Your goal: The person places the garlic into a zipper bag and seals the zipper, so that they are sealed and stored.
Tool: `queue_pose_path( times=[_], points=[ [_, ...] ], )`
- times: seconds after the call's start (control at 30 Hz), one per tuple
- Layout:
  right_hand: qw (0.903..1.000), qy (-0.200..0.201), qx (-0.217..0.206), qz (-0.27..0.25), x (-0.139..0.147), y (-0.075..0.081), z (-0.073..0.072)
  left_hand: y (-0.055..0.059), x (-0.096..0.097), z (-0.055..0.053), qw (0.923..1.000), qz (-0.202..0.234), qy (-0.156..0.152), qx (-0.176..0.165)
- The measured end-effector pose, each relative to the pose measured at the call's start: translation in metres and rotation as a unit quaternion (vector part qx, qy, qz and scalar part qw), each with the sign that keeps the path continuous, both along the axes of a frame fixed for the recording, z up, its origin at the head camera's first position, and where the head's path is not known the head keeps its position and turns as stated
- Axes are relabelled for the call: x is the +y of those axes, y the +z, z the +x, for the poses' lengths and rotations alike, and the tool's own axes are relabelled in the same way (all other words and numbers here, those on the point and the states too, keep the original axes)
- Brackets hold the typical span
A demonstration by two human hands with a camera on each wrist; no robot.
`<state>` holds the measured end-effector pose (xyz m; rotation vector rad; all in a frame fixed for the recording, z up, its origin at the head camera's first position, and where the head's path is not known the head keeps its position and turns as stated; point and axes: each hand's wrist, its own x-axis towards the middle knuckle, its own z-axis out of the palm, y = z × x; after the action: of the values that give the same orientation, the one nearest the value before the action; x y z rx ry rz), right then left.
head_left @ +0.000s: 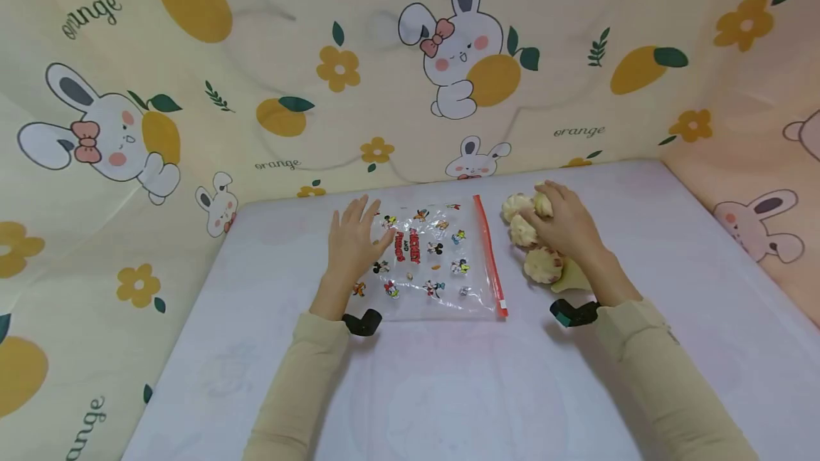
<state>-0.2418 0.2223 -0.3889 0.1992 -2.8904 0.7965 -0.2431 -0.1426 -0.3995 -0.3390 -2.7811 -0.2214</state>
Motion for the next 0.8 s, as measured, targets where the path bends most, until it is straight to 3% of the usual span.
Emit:
queue_pose_path(
  times=[0.17, 0.4, 0.63, 0.8],
  points=[
    [0.9995, 0.013, -0.026, -0.015, 0.002, 0.001, 0.010, -0.001, 0.005, 0.005, 0.9973, 0.040, -0.055, 0.030],
    [0.9982, 0.009, -0.040, -0.044, 0.008, 0.003, 0.023, -0.005, 0.013, 0.011, 0.9865, 0.091, -0.117, 0.070],
    [0.9969, 0.033, -0.006, -0.071, 0.017, 0.002, 0.029, -0.006, 0.026, 0.020, 0.9851, 0.090, -0.142, 0.036],
    [0.9957, 0.035, 0.003, -0.086, 0.017, 0.000, 0.028, -0.009, 0.035, 0.024, 0.9752, 0.094, -0.192, 0.056]
  ],
)
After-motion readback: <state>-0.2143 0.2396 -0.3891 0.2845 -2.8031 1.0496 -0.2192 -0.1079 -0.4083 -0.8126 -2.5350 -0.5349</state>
